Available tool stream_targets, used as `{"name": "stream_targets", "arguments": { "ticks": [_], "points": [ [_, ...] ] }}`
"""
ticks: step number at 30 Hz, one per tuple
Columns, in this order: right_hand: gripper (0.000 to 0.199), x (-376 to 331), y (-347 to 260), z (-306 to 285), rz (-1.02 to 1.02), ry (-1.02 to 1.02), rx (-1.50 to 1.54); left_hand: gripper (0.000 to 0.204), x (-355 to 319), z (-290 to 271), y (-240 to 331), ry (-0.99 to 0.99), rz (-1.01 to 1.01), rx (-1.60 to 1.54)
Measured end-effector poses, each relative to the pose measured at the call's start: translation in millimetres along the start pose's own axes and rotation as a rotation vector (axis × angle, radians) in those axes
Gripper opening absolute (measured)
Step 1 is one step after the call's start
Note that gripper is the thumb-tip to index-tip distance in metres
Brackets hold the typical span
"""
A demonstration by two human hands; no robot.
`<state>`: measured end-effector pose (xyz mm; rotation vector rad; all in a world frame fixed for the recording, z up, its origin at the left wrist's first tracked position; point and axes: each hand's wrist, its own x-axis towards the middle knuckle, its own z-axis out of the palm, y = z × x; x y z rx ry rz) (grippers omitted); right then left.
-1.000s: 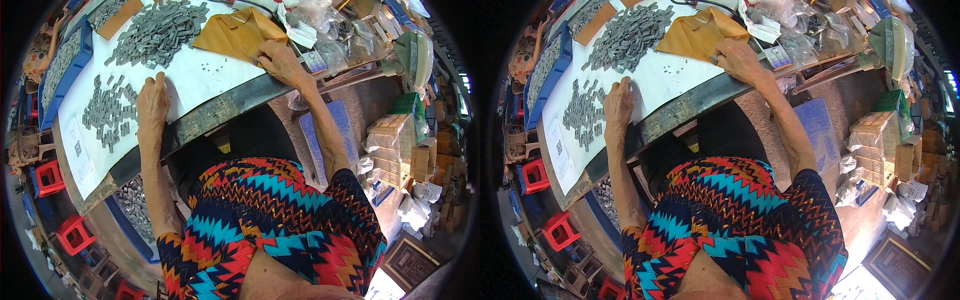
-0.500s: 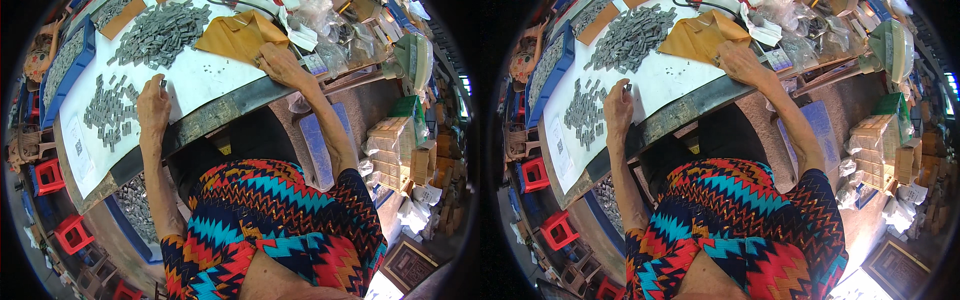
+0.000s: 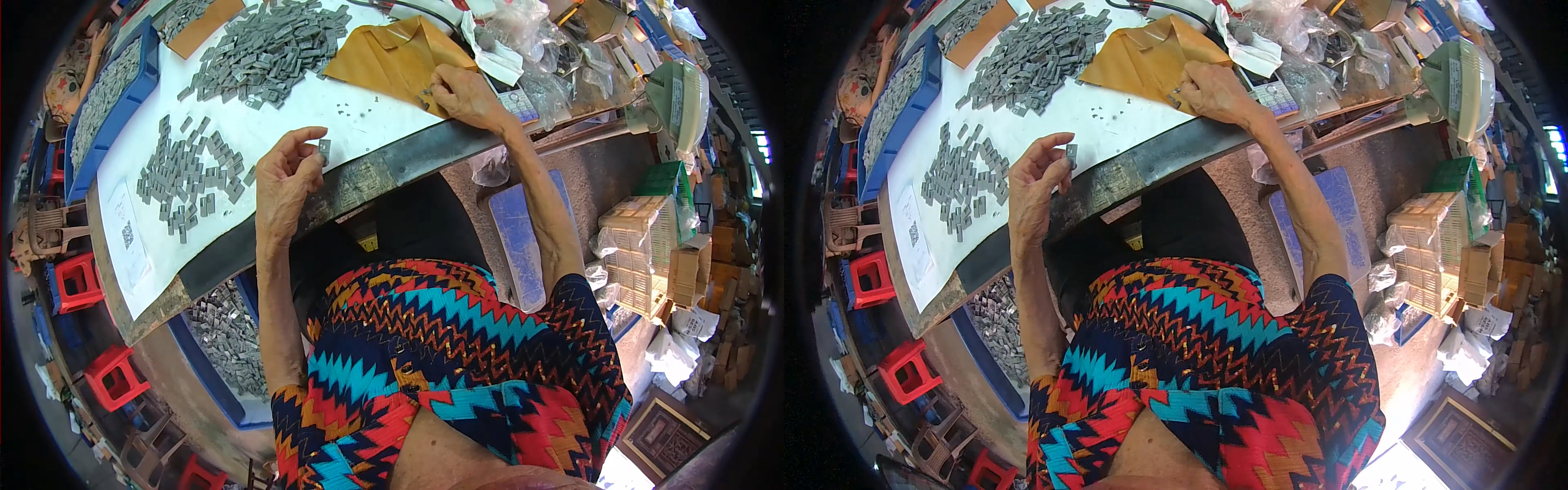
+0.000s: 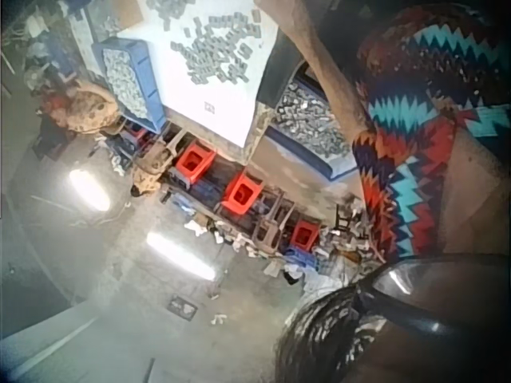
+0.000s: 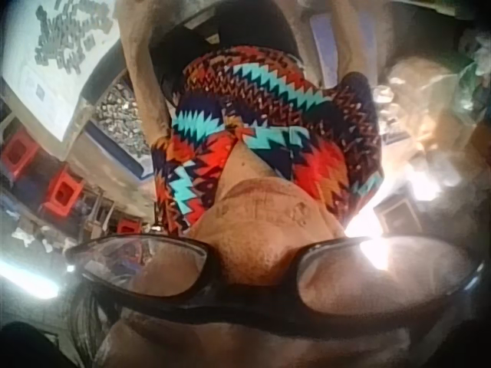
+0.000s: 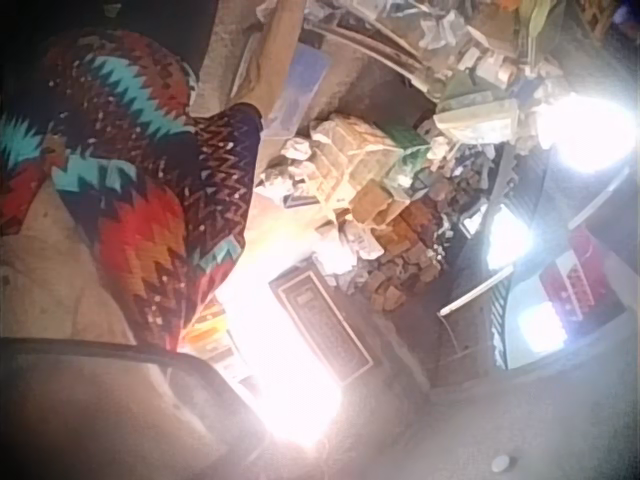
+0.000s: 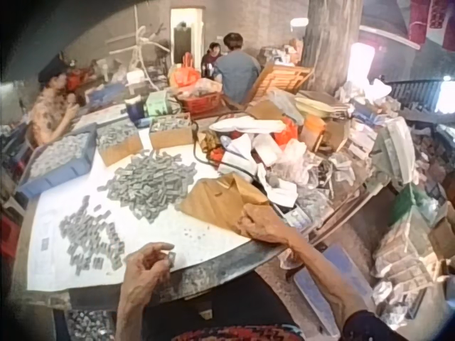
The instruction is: Inspecting and sorting small rectangular metal components on a workbench.
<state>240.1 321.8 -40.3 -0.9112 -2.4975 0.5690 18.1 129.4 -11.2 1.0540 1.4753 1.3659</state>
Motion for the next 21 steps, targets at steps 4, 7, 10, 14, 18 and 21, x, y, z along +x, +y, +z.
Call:
{"name": "stream_targets", "arguments": {
  "ticks": [4, 7, 10, 14, 18, 21],
  "points": [
    [0.018, 0.8, 10.3, -1.5, 0.118, -0.043, 0.120, 0.027, 2.1, 5.6, -1.3, -0.027, -0.030, -0.092],
    [0.022, 1.8, 4.1, -1.3, 0.202, -0.044, 0.324, 0.025, 1.5, 9.4, -0.8, -0.022, -0.047, -0.125],
    [0.024, 2.5, -20.0, -12.5, 0.324, -0.100, 0.543, 0.023, 5.5, 15.2, -3.4, -0.046, -0.041, -0.146],
    [0.018, 5.6, -48.1, -14.4, 0.359, -0.197, 0.688, 0.019, 15.1, 27.6, -5.0, -0.045, 0.032, -0.141],
    [0.020, 9.8, -68.0, -5.7, 0.345, -0.293, 0.777, 0.017, 23.7, 35.4, -7.0, -0.030, 0.010, -0.100],
    [0.020, 12.1, -79.9, 1.6, 0.314, -0.317, 0.753, 0.017, 27.2, 36.2, -11.7, -0.018, 0.006, -0.113]
  ]
}}
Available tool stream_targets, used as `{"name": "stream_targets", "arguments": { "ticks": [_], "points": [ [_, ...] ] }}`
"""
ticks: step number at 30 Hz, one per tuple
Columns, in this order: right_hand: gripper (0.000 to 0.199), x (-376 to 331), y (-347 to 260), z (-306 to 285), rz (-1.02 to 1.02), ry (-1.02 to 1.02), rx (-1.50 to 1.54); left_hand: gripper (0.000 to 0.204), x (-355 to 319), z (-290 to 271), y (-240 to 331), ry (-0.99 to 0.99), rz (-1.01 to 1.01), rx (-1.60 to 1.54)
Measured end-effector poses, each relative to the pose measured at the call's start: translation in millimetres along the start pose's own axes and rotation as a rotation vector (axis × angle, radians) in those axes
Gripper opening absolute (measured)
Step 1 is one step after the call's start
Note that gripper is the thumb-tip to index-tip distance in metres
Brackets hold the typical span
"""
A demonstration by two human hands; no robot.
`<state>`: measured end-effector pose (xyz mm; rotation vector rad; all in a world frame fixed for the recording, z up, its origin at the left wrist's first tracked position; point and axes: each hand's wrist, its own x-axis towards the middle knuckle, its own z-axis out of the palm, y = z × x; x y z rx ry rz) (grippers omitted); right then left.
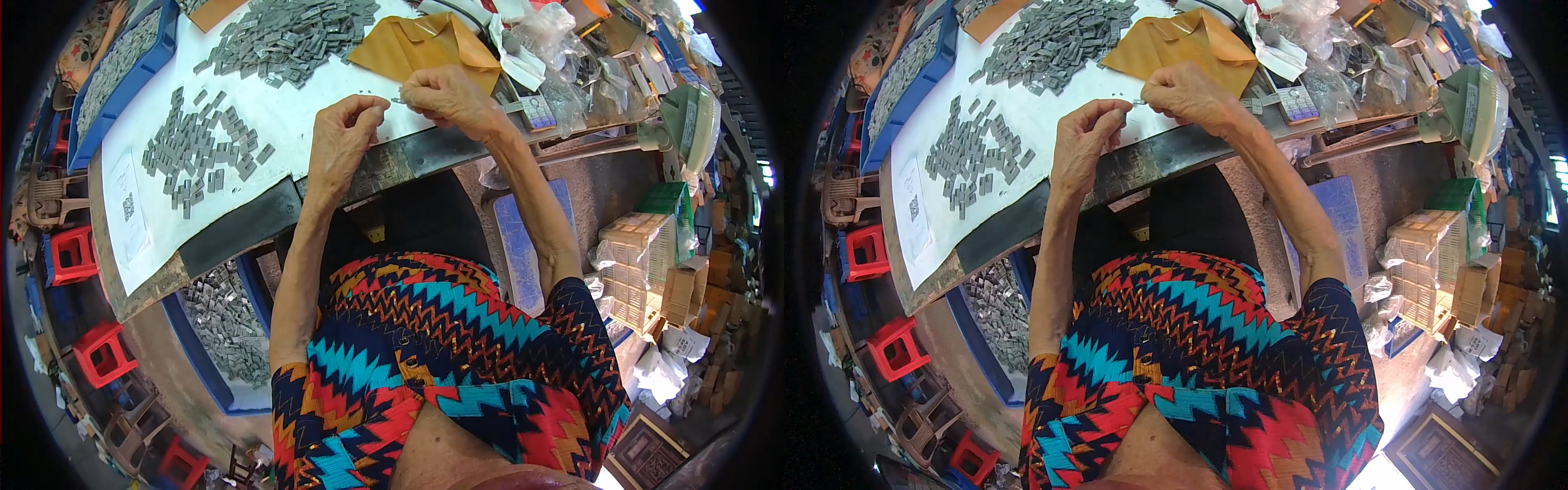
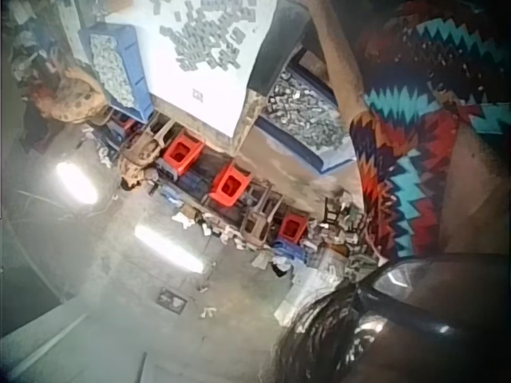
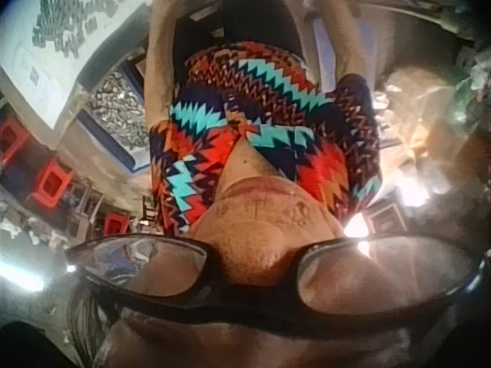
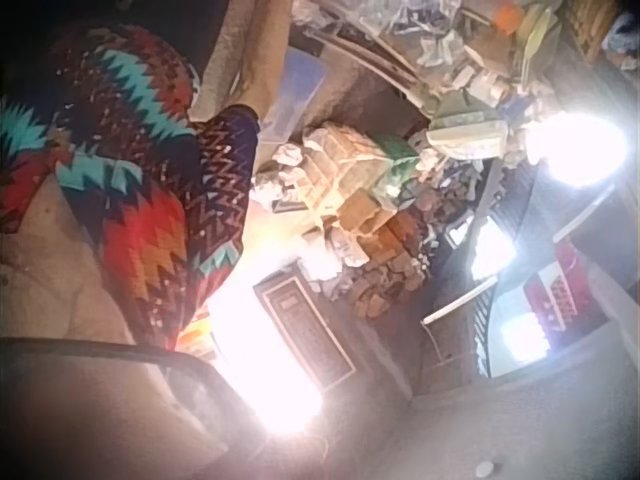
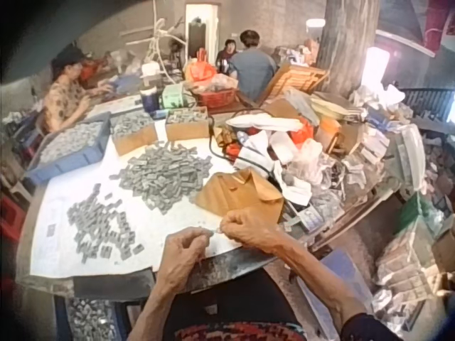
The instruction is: Inspecting and sorting small rectangular metal components on a workbench.
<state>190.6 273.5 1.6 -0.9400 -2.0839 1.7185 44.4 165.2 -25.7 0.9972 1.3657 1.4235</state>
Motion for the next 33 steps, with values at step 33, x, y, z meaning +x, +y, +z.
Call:
{"name": "stream_targets", "arguments": {
  "ticks": [33],
  "points": [
    [0.012, 1.2, 5.6, 43.1, -0.073, 0.075, 0.309, 0.013, -10.7, -11.8, -8.1, 0.111, 0.064, -0.182]
  ]
}}
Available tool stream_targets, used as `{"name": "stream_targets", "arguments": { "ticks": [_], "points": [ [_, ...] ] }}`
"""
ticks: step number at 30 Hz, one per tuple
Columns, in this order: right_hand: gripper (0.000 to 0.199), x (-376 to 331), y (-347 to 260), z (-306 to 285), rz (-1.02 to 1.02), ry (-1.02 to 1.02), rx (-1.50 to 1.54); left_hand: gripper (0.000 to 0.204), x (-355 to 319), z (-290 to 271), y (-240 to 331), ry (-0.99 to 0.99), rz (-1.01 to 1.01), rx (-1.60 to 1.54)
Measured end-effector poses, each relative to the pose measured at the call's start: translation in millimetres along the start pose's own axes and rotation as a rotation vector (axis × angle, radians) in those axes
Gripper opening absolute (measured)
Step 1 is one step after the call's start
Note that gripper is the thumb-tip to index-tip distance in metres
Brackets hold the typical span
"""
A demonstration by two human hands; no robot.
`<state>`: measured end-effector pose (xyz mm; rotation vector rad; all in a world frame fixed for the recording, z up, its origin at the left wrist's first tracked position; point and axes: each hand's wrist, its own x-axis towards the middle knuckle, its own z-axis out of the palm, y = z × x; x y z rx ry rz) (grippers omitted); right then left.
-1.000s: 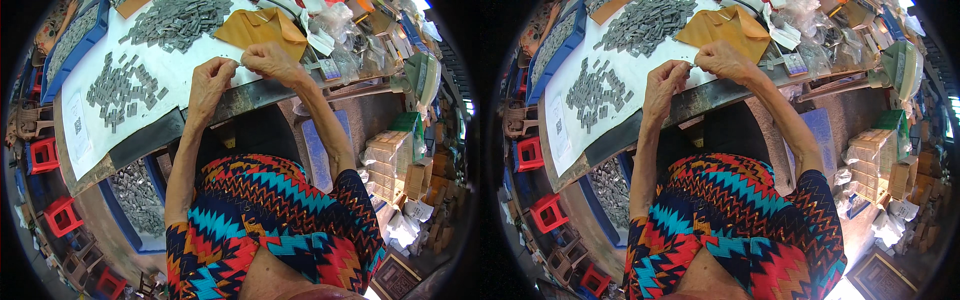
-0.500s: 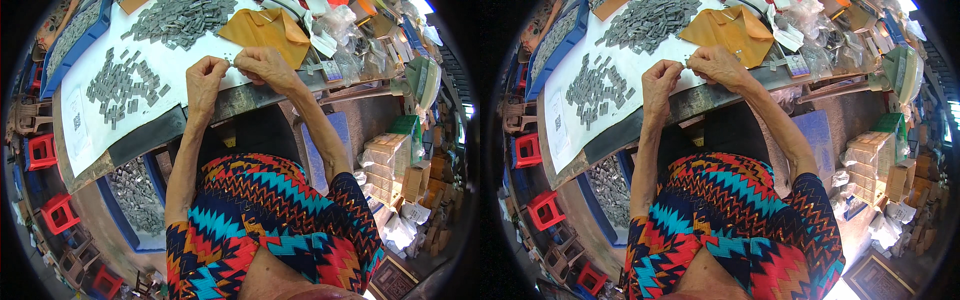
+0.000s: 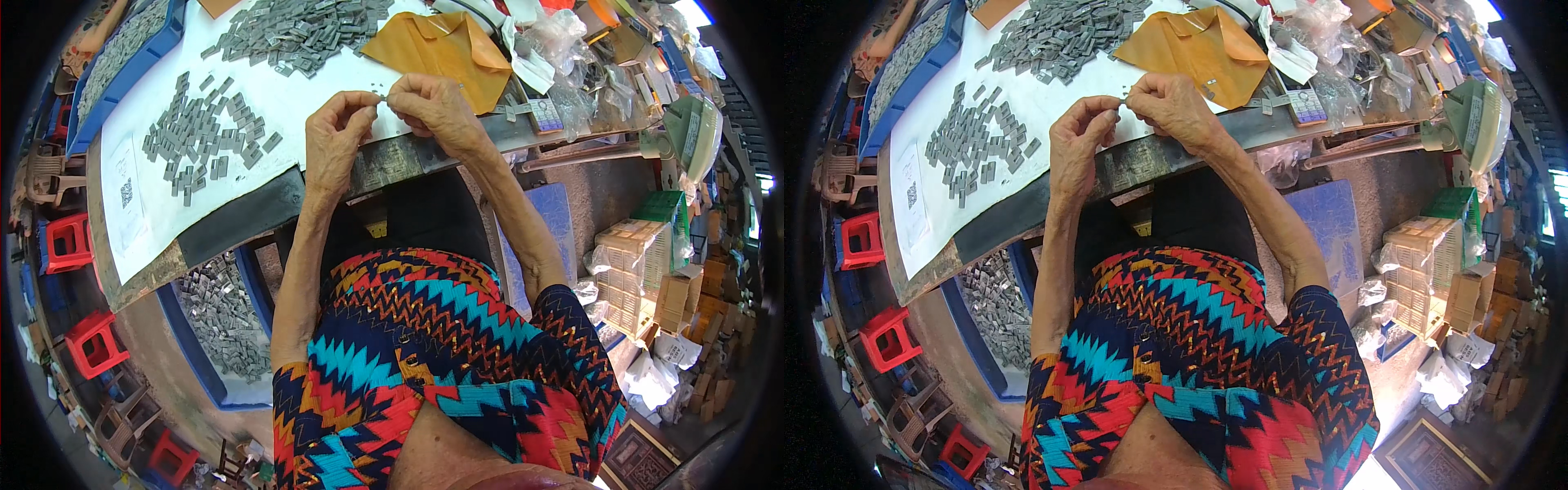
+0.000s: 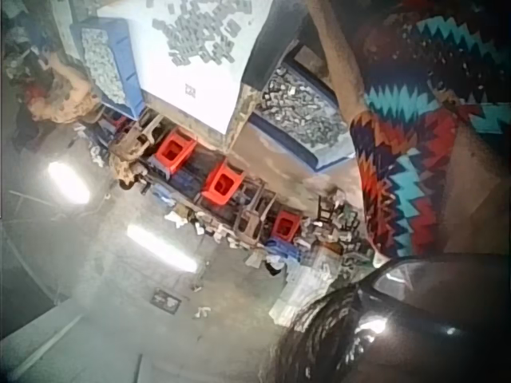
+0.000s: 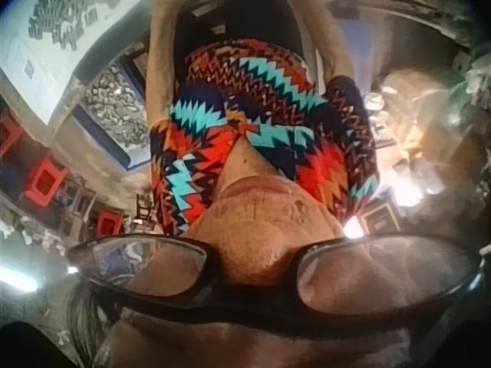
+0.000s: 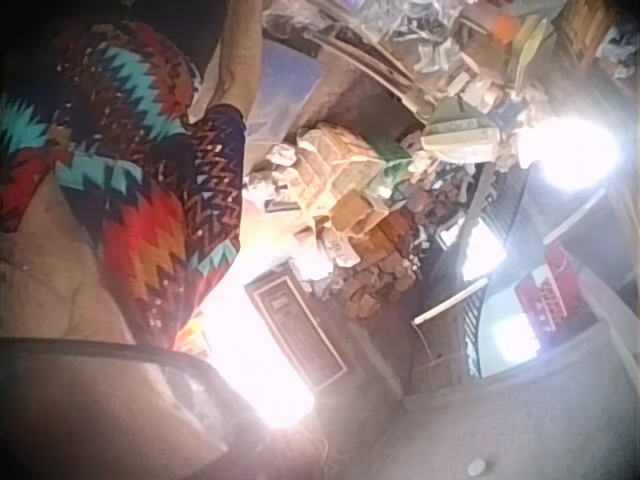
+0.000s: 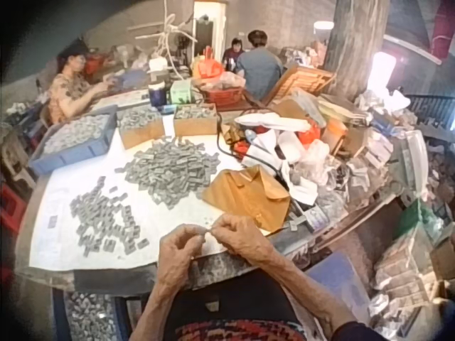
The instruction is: Inspecting and sorting small rectangular metal components on a workbench.
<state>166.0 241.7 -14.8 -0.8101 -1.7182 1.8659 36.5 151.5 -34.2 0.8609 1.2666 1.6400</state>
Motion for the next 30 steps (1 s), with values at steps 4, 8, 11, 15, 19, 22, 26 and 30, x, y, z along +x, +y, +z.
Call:
{"name": "stream_targets", "arguments": {
  "ticks": [4, 8, 11, 15, 19, 22, 26, 30],
  "points": [
    [0.012, -2.2, 0.5, -1.5, -0.016, 0.028, -0.003, 0.017, -2.6, -1.6, 2.7, -0.024, 0.052, 0.081],
    [0.012, -2.8, 3.3, -1.1, -0.047, 0.027, -0.041, 0.018, -4.7, -2.1, 4.0, -0.008, 0.041, 0.111],
    [0.012, -4.4, 2.8, 0.0, -0.054, 0.026, -0.049, 0.017, -4.7, -4.1, 2.2, -0.004, 0.028, 0.137],
    [0.013, -7.7, 0.6, 2.8, -0.045, 0.027, -0.067, 0.016, -7.5, -7.2, 1.6, -0.001, -0.001, 0.132],
    [0.013, -7.8, 2.3, 0.1, -0.057, 0.004, -0.158, 0.017, -8.7, -6.9, 2.7, -0.012, 0.006, 0.178],
    [0.013, -6.1, 8.0, -1.5, -0.066, -0.011, -0.216, 0.017, -9.4, -6.6, 2.8, -0.001, 0.016, 0.283],
    [0.012, -6.3, 7.7, -1.4, -0.050, -0.016, -0.233, 0.018, -10.4, -4.3, 5.5, -0.004, 0.058, 0.394],
    [0.012, -4.3, 12.1, -4.2, -0.084, -0.007, -0.310, 0.018, -10.3, -3.8, 5.9, -0.026, 0.042, 0.447]
  ]
}}
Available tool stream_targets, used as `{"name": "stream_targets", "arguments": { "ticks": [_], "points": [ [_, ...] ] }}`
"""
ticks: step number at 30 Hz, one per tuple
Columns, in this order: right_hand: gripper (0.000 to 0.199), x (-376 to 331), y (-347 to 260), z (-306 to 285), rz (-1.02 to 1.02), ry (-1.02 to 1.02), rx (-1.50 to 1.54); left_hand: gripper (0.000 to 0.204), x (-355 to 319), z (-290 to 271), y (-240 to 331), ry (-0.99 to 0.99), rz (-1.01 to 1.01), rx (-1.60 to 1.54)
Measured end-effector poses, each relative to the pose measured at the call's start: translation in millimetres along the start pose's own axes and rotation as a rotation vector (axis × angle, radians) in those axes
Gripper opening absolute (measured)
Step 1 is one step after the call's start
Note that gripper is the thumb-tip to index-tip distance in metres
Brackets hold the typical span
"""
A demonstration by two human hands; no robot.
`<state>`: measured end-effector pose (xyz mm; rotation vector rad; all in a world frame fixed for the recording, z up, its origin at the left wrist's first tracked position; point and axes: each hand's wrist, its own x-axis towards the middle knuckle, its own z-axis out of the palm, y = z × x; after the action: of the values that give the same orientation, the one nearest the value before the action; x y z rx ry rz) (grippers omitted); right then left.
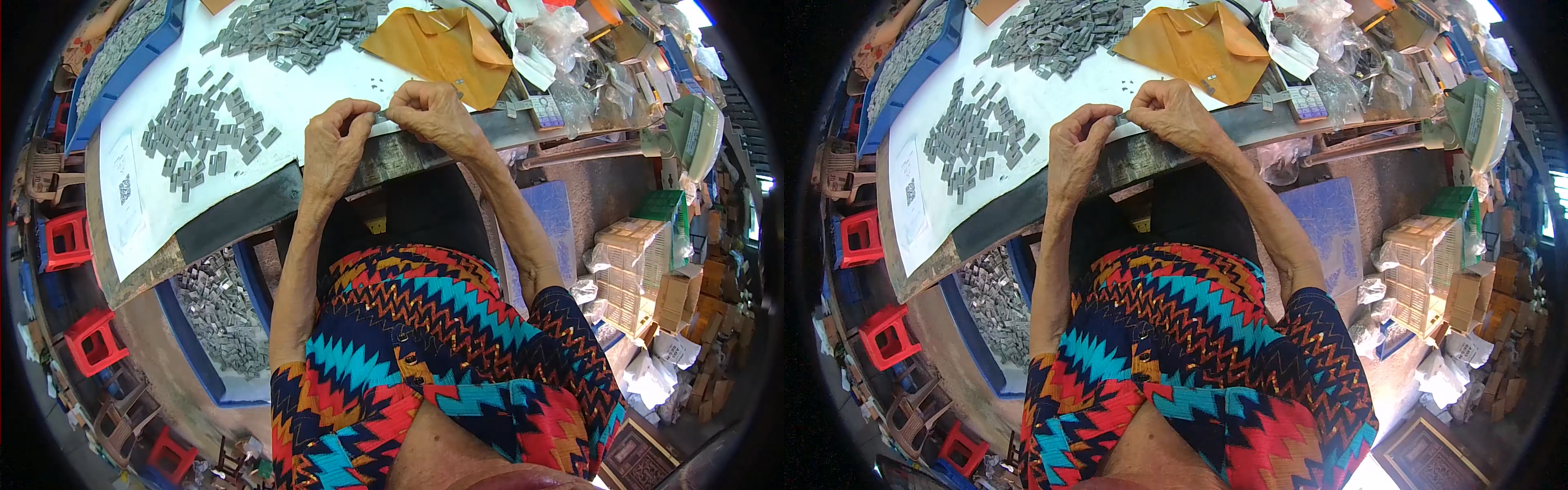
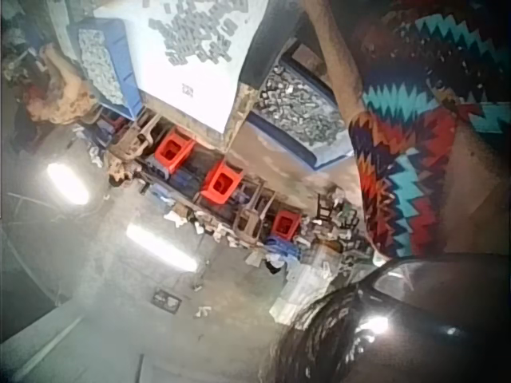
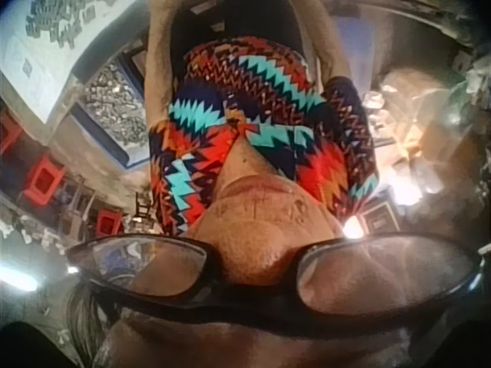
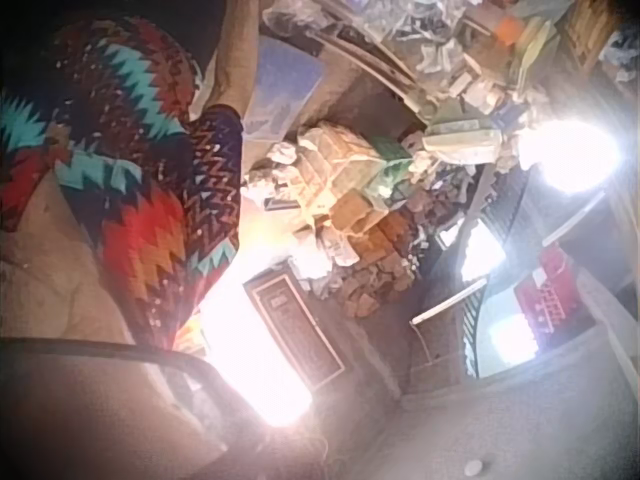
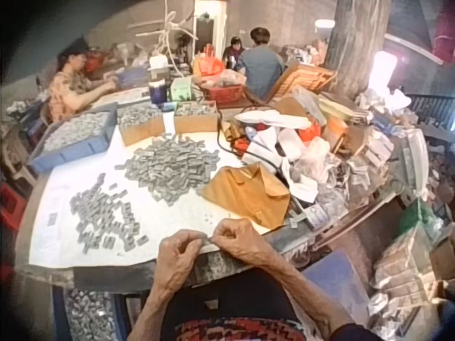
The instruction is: Inspecting and sorting small rectangular metal components on a workbench.
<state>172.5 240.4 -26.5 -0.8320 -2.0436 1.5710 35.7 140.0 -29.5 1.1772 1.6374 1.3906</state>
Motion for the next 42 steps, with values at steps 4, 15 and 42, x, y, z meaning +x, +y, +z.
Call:
{"name": "stream_targets", "arguments": {
  "ticks": [4, 15, 42],
  "points": [
    [0.011, -1.4, -2.4, -1.2, 0.061, -0.034, 0.093, 0.018, -0.1, -0.2, -2.3, 0.008, 0.035, -0.010],
    [0.013, -1.3, 1.3, -5.9, 0.202, -0.180, 0.314, 0.018, 0.7, -4.5, -5.1, -0.086, -0.006, -0.029],
    [0.010, -0.3, 11.1, -9.0, 0.263, -0.259, 0.462, 0.015, -0.2, -6.1, -2.2, -0.177, -0.018, -0.017]
  ]
}}
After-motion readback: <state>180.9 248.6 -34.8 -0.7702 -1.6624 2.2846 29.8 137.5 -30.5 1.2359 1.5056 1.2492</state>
